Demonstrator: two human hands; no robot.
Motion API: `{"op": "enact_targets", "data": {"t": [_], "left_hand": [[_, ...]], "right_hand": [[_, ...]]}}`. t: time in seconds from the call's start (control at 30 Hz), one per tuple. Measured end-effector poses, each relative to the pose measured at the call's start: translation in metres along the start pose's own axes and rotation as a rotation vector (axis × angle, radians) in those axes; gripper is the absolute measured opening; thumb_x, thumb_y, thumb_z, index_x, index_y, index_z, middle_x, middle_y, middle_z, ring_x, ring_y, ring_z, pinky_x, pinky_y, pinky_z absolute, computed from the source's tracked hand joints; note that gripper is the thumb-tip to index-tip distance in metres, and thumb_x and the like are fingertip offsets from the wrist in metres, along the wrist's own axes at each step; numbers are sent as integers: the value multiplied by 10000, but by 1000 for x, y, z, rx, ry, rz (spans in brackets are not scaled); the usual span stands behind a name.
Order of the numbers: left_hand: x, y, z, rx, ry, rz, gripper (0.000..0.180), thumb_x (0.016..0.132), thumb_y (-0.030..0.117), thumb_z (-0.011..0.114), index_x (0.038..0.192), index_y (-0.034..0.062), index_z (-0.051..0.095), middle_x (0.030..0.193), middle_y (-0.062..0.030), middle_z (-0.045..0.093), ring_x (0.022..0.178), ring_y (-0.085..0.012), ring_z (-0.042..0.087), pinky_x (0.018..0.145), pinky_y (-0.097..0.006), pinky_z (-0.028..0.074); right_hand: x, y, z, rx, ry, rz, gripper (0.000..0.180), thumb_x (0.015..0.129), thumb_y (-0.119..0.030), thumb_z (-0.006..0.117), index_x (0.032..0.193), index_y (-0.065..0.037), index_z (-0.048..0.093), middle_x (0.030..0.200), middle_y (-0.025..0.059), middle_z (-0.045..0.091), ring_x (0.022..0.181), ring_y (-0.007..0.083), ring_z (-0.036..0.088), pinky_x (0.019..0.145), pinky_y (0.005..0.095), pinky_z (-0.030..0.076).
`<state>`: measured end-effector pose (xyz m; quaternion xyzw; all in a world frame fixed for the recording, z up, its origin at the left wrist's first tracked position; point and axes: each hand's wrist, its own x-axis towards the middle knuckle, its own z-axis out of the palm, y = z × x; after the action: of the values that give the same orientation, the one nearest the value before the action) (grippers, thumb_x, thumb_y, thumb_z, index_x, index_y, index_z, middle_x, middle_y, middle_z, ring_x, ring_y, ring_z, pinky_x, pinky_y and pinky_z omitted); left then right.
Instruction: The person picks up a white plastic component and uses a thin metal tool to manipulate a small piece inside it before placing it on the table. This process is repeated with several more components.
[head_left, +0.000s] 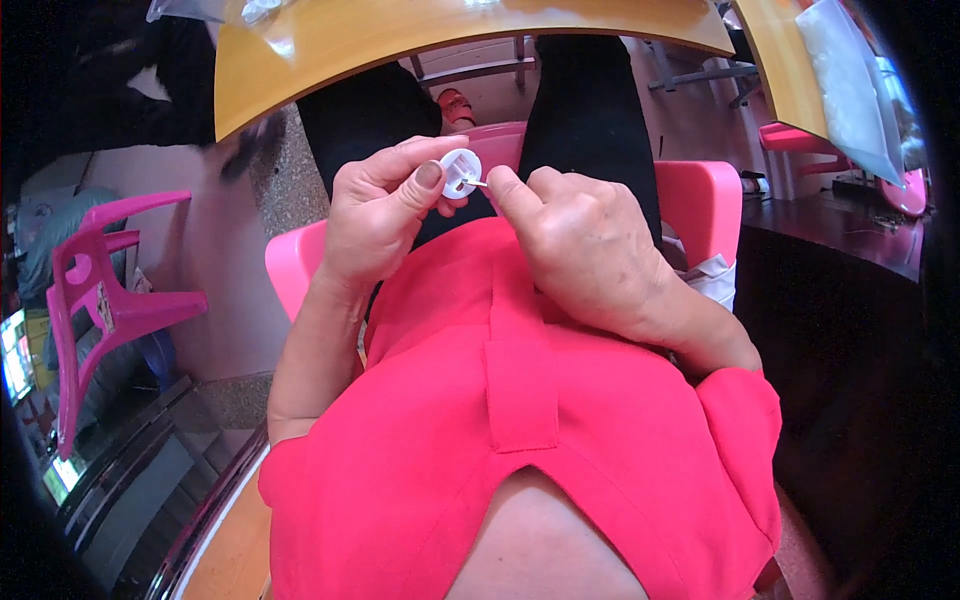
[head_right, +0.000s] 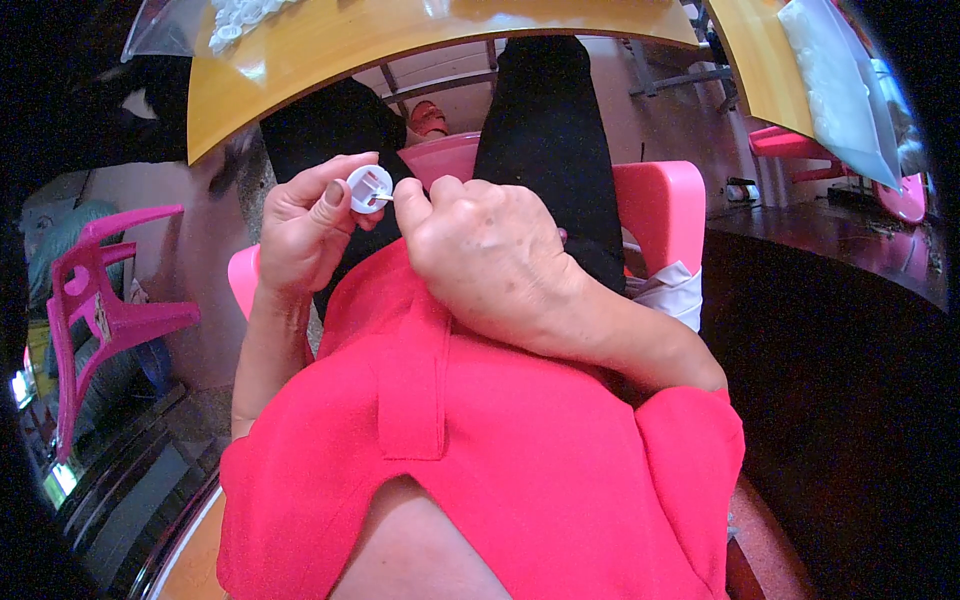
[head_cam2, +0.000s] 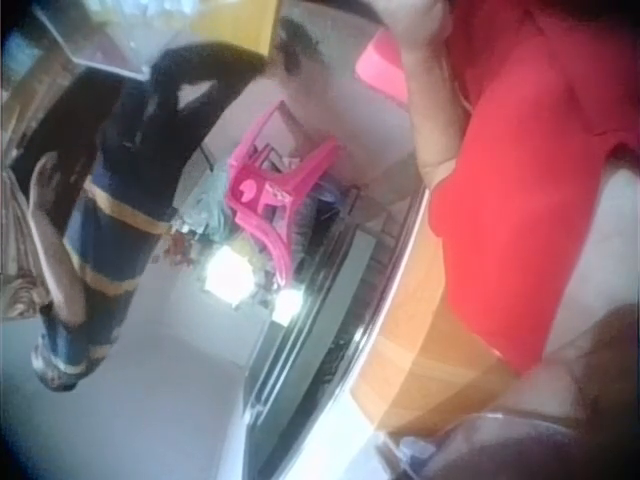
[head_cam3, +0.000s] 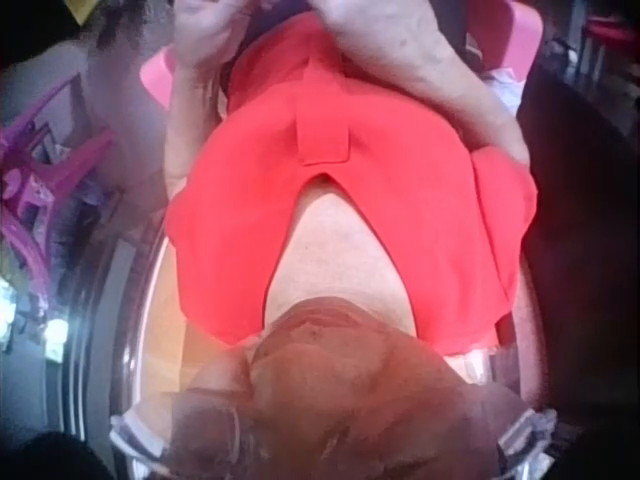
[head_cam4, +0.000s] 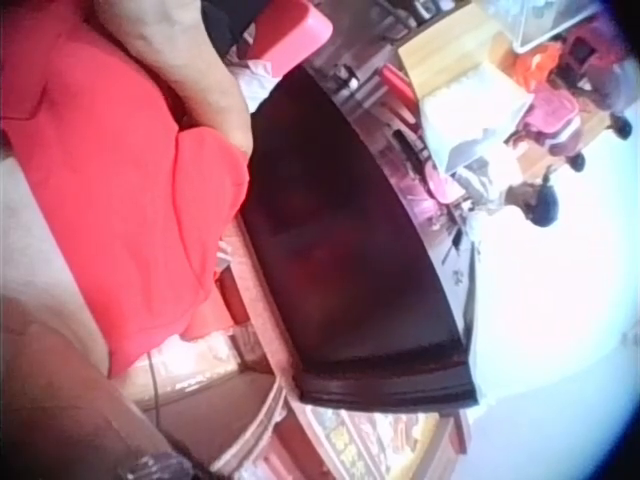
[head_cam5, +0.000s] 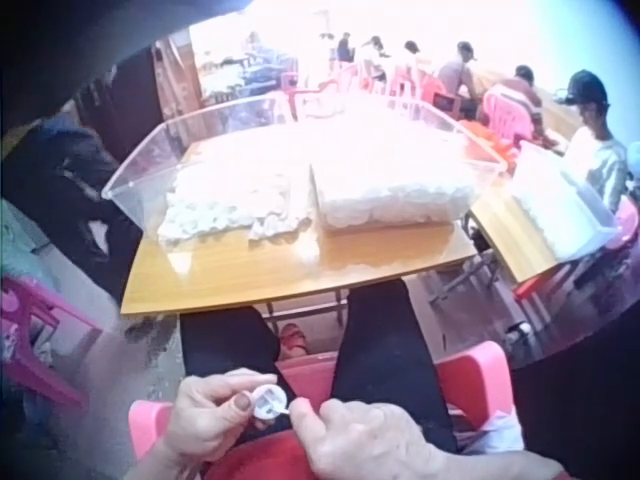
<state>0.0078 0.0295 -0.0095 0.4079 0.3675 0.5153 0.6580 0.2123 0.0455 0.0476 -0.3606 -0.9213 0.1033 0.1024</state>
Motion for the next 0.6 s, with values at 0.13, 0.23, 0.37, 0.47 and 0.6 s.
{"op": "enact_targets", "data": {"t": [0.13,0.23,0.37,0.47,0.6], "left_hand": [[0,-1,2,73,5,34,269,914,140,610,1136,-9,641,1004,-81,622,827,-134,606,699,-237,510],[0,-2,4,109,11,43,266,905,122,620,1132,-16,639,1010,-81,614,822,-131,607,707,-233,516],[0,-3,6,149,15,56,258,899,100,626,1125,-22,640,999,-78,611,820,-127,607,705,-229,521],[0,-3,7,127,27,51,249,894,85,629,1118,-24,642,1000,-80,611,817,-125,607,703,-229,522],[0,-3,6,120,14,49,238,894,76,628,1108,-26,646,995,-80,615,815,-124,612,702,-228,524]], "right_hand": [[0,-1,3,23,-14,2,322,741,-27,610,1057,22,575,678,105,561,611,246,624,500,336,497],[-1,-2,5,22,-29,5,319,745,-29,605,1056,34,571,676,108,560,605,247,624,502,332,500],[0,-4,5,-5,-54,10,306,751,-34,602,1046,42,567,680,114,565,602,247,626,503,331,502],[0,-4,4,-8,-63,9,294,759,-42,600,1038,42,566,683,115,569,602,246,628,500,332,503],[0,-5,5,-15,-63,5,279,770,-51,600,1031,40,567,685,115,574,606,238,635,493,328,502]]}}
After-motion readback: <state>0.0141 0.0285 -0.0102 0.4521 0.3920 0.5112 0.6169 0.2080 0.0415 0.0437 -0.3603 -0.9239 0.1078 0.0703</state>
